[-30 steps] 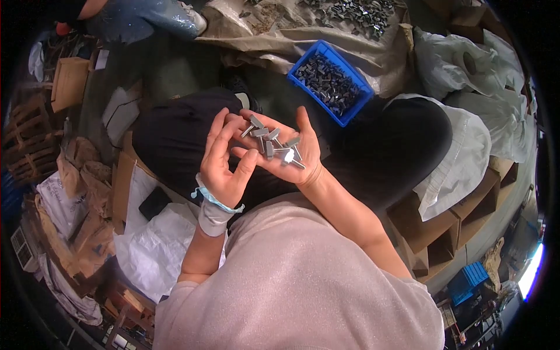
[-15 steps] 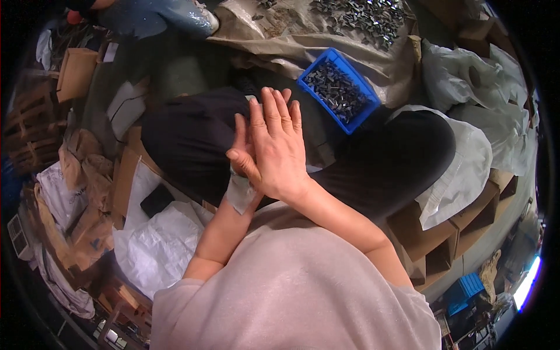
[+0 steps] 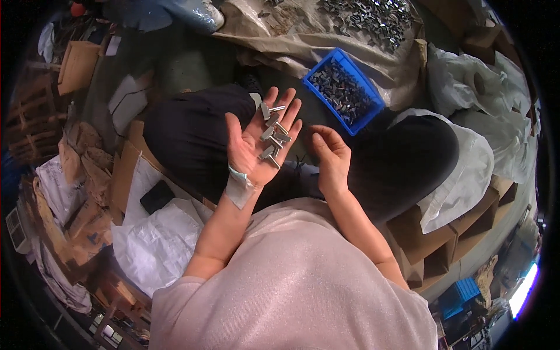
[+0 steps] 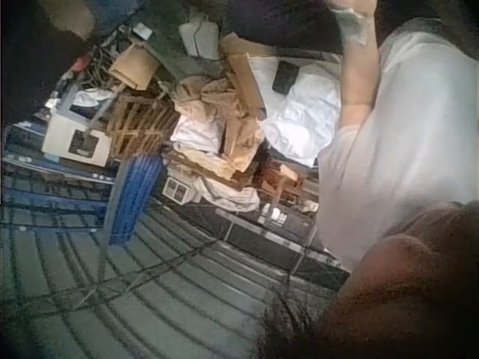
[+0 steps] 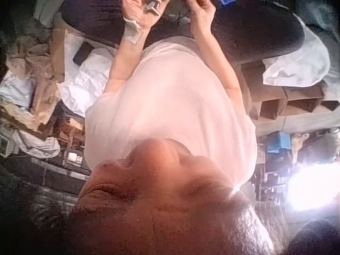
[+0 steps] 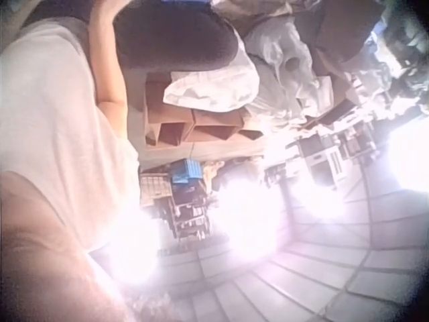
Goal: The person assembles metal fasteners by fitting metal components together by hand, displaying and sorting the assembled pieces, and picking additional parts from a plastic container.
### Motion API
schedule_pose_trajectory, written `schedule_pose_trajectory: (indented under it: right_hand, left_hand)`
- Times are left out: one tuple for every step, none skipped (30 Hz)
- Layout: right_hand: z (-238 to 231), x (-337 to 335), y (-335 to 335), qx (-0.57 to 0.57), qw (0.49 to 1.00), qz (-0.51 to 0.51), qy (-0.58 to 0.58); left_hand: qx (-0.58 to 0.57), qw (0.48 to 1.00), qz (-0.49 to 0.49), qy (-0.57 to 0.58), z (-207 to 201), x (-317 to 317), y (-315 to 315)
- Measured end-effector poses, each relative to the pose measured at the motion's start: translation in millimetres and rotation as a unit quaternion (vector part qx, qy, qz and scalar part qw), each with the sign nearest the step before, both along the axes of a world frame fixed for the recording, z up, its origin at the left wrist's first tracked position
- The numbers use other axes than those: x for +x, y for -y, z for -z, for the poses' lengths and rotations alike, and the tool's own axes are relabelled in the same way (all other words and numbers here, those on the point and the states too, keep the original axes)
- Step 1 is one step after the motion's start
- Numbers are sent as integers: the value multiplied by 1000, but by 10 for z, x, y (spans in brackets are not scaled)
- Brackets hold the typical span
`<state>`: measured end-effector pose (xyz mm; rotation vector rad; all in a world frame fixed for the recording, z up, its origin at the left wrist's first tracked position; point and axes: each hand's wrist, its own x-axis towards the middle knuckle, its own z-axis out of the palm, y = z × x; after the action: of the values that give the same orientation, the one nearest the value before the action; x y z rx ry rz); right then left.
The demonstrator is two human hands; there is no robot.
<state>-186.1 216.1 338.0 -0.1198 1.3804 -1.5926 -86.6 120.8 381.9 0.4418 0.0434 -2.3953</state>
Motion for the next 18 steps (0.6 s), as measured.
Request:
schedule_pose_trajectory:
  right_hand:
    - [-5, 4, -8, -1, 1000, 1, 1]
    - [-15, 7, -11, -5, 1000, -20, 9]
    - [-32, 13, -14, -10, 999, -42, 18]
    - [-89, 20, -24, -11, 999, -41, 19]
    - [-179, 33, -37, -20, 996, -78, -39]
    - [-233, 47, -57, -28, 988, -114, -96]
    - [-254, 64, -77, -45, 978, -143, -144]
    - [-291, 62, -82, -77, 947, -184, -251]
    - [-337, 80, -72, -92, 934, -198, -281]
    - [-367, 113, -55, -108, 920, -211, -312]
    - [-375, 154, -40, -100, 921, -214, -309]
    - [-372, 170, -33, -100, 921, -213, -309]
    - [-368, 180, -26, -98, 917, -213, -323]
    - [-364, 186, -22, -97, 913, -212, -336]
    - [-365, 189, -20, -100, 917, -208, -324]
    - [-367, 184, -17, -101, 918, -208, -324]
    - [-372, 174, -12, -102, 907, -211, -351]
    - [-375, 169, -11, -102, 895, -213, -379]
  left_hand:
    - [-8, 1000, -2, 12, -3, 2, 0]
    - [-9, 1000, -2, 13, 0, 10, -2]
    - [-16, 1000, -3, 16, 9, 25, -5]
    - [-23, 1000, -3, 19, 14, 25, -7]
    - [-25, 999, -2, 20, 11, 18, -7]
    - [-29, 999, -6, 26, 10, 9, -7]
    - [-33, 999, -9, 32, 9, 11, -10]
    - [-34, 999, -9, 32, -2, 15, -9]
    - [-27, 999, -12, 35, -22, 17, -5]
    - [-21, 999, -15, 37, -32, 16, 0]
    - [-22, 999, -15, 37, -34, 17, -3]
    - [-39, 998, -13, 45, -37, 17, -10]
    - [-57, 997, -11, 53, -41, 16, -10]
    - [-57, 997, -11, 53, -43, 15, -6]
    - [-54, 998, -19, 35, -45, 14, -3]
    - [-51, 998, -27, 18, -46, 16, -3]
    - [-52, 998, -27, 19, -43, 19, -3]
    - [-58, 998, -27, 17, -37, 22, -3]
